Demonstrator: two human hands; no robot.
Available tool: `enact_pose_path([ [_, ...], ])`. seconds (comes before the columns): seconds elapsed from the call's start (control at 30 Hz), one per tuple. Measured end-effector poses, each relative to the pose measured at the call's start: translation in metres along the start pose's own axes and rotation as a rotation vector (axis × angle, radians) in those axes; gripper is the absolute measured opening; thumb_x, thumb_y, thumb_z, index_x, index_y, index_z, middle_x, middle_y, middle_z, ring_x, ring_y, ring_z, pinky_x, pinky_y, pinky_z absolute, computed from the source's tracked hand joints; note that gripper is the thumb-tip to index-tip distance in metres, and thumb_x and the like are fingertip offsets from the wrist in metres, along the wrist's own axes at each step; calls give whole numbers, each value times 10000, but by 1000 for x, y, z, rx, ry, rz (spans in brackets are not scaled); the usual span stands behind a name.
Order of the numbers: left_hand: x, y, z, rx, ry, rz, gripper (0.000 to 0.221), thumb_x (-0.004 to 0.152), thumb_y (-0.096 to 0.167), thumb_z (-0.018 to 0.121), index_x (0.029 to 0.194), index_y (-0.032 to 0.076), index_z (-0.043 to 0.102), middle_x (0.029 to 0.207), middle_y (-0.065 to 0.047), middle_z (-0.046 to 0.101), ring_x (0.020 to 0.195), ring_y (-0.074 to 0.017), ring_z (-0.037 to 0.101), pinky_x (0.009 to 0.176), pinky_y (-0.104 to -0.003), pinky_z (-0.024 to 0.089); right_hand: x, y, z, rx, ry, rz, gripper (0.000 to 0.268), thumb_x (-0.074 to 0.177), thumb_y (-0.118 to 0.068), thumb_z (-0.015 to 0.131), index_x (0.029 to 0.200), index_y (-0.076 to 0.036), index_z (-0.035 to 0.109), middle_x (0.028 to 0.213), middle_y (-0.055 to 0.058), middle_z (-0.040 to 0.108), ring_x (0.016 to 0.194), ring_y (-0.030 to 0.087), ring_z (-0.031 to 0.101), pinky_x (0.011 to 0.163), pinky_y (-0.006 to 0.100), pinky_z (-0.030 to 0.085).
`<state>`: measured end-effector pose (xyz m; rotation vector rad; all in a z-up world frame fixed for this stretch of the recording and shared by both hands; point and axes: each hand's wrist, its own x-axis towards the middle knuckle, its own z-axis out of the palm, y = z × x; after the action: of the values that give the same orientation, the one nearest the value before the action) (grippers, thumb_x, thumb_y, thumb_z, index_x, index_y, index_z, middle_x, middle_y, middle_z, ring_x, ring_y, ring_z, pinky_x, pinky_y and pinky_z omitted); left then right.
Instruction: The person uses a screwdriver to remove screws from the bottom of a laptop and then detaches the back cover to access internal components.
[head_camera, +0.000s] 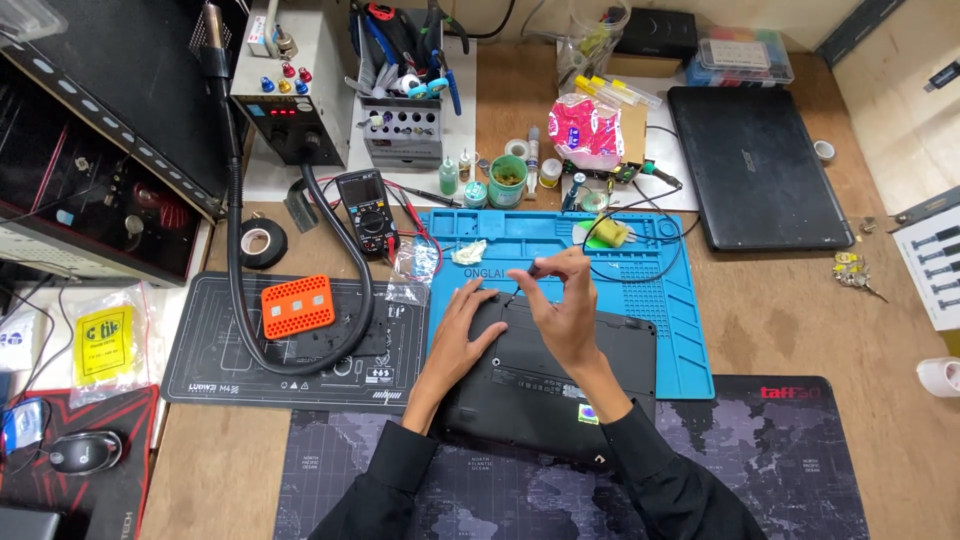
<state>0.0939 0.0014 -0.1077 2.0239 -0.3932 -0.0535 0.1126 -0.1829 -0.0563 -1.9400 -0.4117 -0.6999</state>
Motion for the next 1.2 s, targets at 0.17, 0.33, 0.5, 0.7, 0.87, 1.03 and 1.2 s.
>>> enact_pose_path([
  [0.17,-2,4,-1,3,15,12,459,969,293,715,1385,156,579,1508,-180,475,1453,-429,356,1246,-570,203,15,-34,-1,19,-49,-15,200,1009,-11,623,1180,-60,532,1085,93,635,988,258,726,842,365,628],
  [0.33,-2,12,-3,-12,2,6,456,980,284,695,1387,125,568,1507,-217,460,1446,-467,345,1247,-598,200,15,-33,0,-11,-17,-41,295,930,-44,767,1122,-82,545,1015,35,583,932,201,697,812,319,614],
  [0.5,-1,1,2,29,33,-30,434,972,320,701,1367,175,596,1506,-148,494,1454,-383,387,1261,-524,219,5,-22,-2,9,15,22,239,972,-35,710,1134,-71,537,972,44,575,887,193,692,796,331,625],
  [0.7,-5,5,2,21,61,-27,379,1003,279,656,1358,158,605,1480,-166,514,1432,-390,419,1251,-526,248,8,-43,-4,45,-29,42,199,1010,28,601,1189,-31,538,1038,98,679,969,251,744,854,375,641],
  [0.87,-7,8,2,7,72,-29,363,1014,250,641,1360,145,607,1468,-176,524,1424,-393,428,1245,-526,251,1,-25,2,43,-21,19,256,979,6,671,1181,-63,529,1002,64,661,952,220,737,856,359,635],
  [1.03,-7,4,4,-5,81,-39,356,1020,261,633,1359,154,610,1468,-165,527,1419,-382,438,1242,-519,260,1,-32,-1,6,-86,-26,355,986,44,633,1294,-81,508,1054,89,691,981,252,742,876,393,642],
  [1.2,-10,9,5,-19,114,-62,327,1035,253,604,1343,144,616,1485,-185,514,1397,-393,465,1213,-512,306,12,-44,-30,-248,-139,-98,367,1047,-8,526,1395,-124,543,1073,43,684,889,203,653,853,335,563],
])
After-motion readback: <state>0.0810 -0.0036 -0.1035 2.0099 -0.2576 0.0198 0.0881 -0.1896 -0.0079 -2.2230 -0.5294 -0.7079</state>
